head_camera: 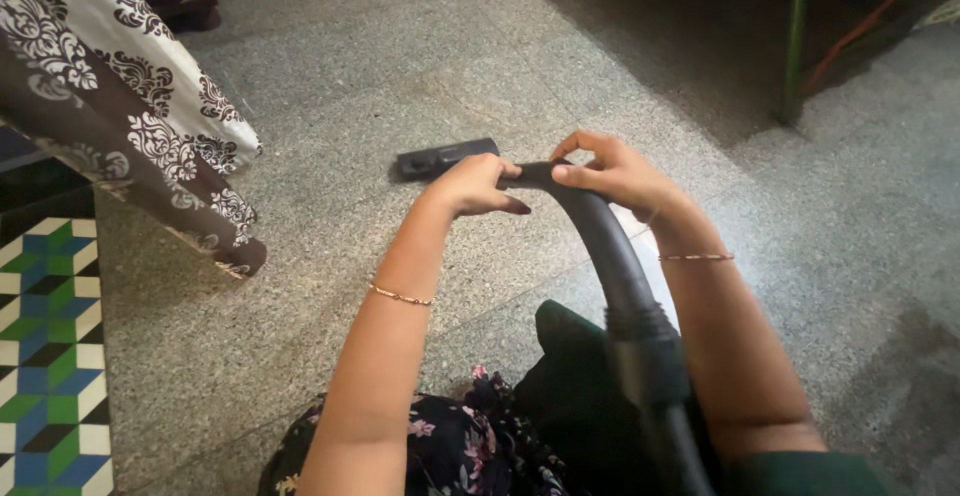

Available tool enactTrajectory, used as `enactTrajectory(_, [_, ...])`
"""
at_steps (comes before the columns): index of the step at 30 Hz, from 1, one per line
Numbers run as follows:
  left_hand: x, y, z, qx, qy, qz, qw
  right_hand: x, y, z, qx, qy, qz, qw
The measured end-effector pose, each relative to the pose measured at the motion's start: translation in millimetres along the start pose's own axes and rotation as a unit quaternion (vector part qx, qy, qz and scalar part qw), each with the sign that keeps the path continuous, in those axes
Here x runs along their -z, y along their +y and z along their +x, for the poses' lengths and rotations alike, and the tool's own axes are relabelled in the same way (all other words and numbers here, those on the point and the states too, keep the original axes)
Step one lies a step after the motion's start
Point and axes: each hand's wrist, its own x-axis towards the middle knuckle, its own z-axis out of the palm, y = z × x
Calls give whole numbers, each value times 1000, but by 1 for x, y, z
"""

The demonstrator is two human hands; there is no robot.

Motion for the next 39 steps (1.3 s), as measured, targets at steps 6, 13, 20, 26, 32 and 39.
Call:
enactTrajectory(6, [-2,-15,4,40,-5,0,999,-13,-8,14,-77,-1,-114,991])
enactTrajectory(13, [-58,-104,37,76,60,11,995,-51,55,75,-48,19,-130,990])
enactTrajectory(20, [-69,-126,47,42,93,-6,995,-58,102,113,-92,56,-18,994])
enactTrajectory(26, [-61,-92,34,50,96,3,994,-54,109,107,-79,84,-11,993])
enactTrajectory(32, [-47,-52,29,-64,177,52,981,-37,59,61,-7,88,-65,994])
enactTrajectory(39, [-2,18,-2,17,42,106,993,-10,1,14,-24,38,-76,996])
